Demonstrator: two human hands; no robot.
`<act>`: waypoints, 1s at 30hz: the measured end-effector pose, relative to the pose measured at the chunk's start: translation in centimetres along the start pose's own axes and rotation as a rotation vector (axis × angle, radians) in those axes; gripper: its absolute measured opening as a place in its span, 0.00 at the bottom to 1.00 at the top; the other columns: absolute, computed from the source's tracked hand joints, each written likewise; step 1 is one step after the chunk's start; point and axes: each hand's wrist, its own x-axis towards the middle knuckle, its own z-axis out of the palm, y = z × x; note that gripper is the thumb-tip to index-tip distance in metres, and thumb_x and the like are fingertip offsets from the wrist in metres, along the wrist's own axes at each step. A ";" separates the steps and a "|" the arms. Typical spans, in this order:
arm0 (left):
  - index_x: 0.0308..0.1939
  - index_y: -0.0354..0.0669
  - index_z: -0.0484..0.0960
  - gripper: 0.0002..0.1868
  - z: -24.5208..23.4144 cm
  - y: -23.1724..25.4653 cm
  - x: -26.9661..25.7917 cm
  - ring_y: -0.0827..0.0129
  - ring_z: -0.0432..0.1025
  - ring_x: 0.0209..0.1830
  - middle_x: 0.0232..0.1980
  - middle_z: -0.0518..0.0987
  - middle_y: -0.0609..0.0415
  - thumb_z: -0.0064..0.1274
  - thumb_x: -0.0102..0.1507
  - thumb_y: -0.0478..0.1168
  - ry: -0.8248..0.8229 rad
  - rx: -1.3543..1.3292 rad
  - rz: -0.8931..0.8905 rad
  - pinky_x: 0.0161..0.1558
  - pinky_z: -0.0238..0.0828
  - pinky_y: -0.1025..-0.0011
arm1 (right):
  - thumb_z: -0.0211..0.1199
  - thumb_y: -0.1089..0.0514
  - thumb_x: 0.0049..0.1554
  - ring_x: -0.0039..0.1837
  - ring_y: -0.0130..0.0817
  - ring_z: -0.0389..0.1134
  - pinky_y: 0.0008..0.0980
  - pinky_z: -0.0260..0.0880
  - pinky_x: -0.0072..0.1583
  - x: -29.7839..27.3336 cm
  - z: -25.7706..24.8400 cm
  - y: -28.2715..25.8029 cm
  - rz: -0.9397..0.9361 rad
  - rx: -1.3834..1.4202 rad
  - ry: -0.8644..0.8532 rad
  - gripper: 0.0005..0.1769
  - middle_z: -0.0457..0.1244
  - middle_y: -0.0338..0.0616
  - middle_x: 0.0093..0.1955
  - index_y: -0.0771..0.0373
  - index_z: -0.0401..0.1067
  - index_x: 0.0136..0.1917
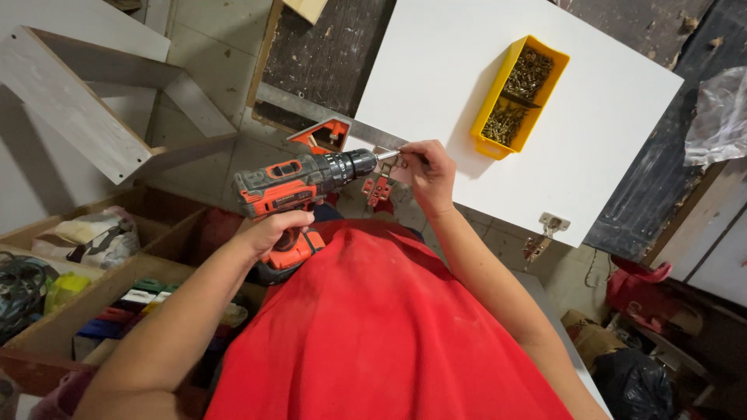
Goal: Installing metal hinges onto a white cabinet door using a combination square for alignment and a power drill for fastening.
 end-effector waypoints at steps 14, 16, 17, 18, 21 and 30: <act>0.32 0.34 0.88 0.15 1.1 7.8 -1.9 0.54 0.81 0.36 0.34 0.86 0.41 0.76 0.48 0.39 0.047 0.725 0.147 0.45 0.77 0.60 | 0.78 0.64 0.55 0.50 0.42 0.70 0.36 0.71 0.57 -0.2 0.1 0.8 -0.064 -0.067 -0.027 0.07 0.68 0.43 0.44 0.55 0.85 0.47; 0.32 0.36 0.88 0.15 2.1 9.6 -1.9 0.52 0.82 0.37 0.34 0.86 0.43 0.75 0.48 0.41 0.036 0.816 0.143 0.45 0.77 0.58 | 0.79 0.63 0.54 0.50 0.41 0.71 0.35 0.71 0.58 -0.2 0.3 0.6 -0.073 -0.077 -0.035 0.07 0.69 0.42 0.43 0.54 0.85 0.47; 0.32 0.39 0.89 0.14 2.5 10.6 -2.0 0.50 0.82 0.39 0.33 0.86 0.44 0.73 0.48 0.43 0.024 0.906 0.142 0.45 0.76 0.56 | 0.80 0.62 0.53 0.51 0.40 0.71 0.34 0.71 0.58 -0.1 0.5 0.4 -0.085 -0.088 -0.043 0.08 0.70 0.40 0.43 0.53 0.86 0.46; 0.32 0.39 0.89 0.14 3.3 12.0 -1.9 0.50 0.82 0.39 0.33 0.86 0.44 0.73 0.48 0.43 0.026 0.910 0.144 0.45 0.76 0.56 | 0.80 0.62 0.53 0.51 0.40 0.71 0.34 0.71 0.58 -0.2 0.5 0.5 -0.087 -0.086 -0.040 0.08 0.70 0.40 0.43 0.53 0.86 0.46; 0.32 0.46 0.90 0.14 6.1 16.1 -2.5 0.45 0.83 0.43 0.33 0.87 0.47 0.69 0.49 0.49 -0.004 1.183 0.140 0.45 0.75 0.51 | 0.80 0.61 0.52 0.49 0.42 0.67 0.36 0.68 0.56 -0.2 0.8 0.3 -0.102 -0.143 -0.062 0.08 0.70 0.38 0.41 0.51 0.85 0.45; 0.32 0.51 0.87 0.15 11.2 19.2 -2.6 0.39 0.83 0.36 0.29 0.85 0.45 0.63 0.44 0.50 -0.103 1.731 0.253 0.38 0.80 0.50 | 0.77 0.62 0.47 0.46 0.43 0.65 0.38 0.64 0.51 -0.2 1.8 1.4 -0.107 -0.268 0.015 0.09 0.68 0.38 0.39 0.51 0.82 0.41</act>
